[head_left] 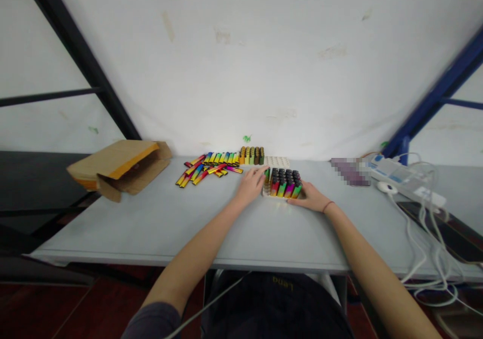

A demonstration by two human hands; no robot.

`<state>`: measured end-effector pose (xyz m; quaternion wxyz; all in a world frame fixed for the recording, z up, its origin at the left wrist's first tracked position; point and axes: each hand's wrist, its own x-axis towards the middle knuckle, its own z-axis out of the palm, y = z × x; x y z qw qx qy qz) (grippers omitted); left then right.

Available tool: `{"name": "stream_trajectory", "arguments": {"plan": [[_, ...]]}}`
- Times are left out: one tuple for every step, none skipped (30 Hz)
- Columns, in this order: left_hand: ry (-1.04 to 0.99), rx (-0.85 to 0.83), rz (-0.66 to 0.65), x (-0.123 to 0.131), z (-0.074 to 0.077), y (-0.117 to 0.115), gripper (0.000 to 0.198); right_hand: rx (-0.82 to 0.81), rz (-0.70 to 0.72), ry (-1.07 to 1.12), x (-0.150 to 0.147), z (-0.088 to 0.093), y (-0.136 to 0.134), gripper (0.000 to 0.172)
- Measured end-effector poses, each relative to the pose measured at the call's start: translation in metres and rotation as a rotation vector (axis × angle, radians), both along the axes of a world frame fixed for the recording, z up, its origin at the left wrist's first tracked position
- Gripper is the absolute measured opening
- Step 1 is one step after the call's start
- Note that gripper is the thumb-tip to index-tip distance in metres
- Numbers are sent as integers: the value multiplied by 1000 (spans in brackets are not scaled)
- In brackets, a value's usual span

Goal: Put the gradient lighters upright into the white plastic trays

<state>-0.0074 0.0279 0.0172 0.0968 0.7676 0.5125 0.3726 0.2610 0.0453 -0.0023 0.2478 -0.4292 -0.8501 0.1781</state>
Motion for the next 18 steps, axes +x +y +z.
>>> {"name": "stream_trajectory", "arguments": {"plan": [[47, -27, 18, 0, -1, 0, 46, 4, -2, 2, 0, 0, 0, 63], [89, -54, 31, 1, -2, -1, 48, 7, -4, 4, 0, 0, 0, 63], [122, -75, 39, 1, -2, -1, 50, 7, -4, 5, 0, 0, 0, 64], [143, -86, 42, 0, -3, -1, 51, 6, -3, 6, 0, 0, 0, 64], [153, -85, 39, -1, -2, -1, 52, 3, -2, 6, 0, 1, 0, 64], [151, -71, 31, -3, -2, 0, 52, 0, 1, 6, 0, 1, 0, 63], [143, -48, 23, -6, 0, 0, 53, -1, 4, 7, 0, 1, 0, 62], [135, -22, 23, -10, 1, 2, 52, 1, 6, 8, 0, 0, 0, 61], [135, 2, 41, -15, 2, 3, 52, 4, 6, 7, 0, 0, 0, 61], [149, 18, 82, -20, 3, 4, 52, 9, 4, 6, 0, 0, 0, 61], [180, 22, 144, -25, 4, 6, 51, 13, 0, 3, 0, 0, 0, 60], [225, 9, 216, -30, 4, 7, 50, 16, -3, 0, 0, -1, 1, 60], [277, -19, 282, -34, 4, 7, 48, 19, -3, -2, 0, -1, 1, 60], [330, -54, 328, -37, 3, 8, 46, 20, -2, -5, 0, -1, 1, 59], [377, -89, 352, -39, 1, 8, 44, 20, 1, -7, 0, -1, 1, 59], [416, -119, 356, -40, 0, 7, 43, 19, 3, -10, 0, -1, 1, 59], [444, -139, 348, -40, -1, 7, 43, 16, 5, -12, 0, 0, 1, 59], [461, -146, 334, -39, -1, 6, 43, 11, 5, -12, 0, 0, 1, 59]]}}
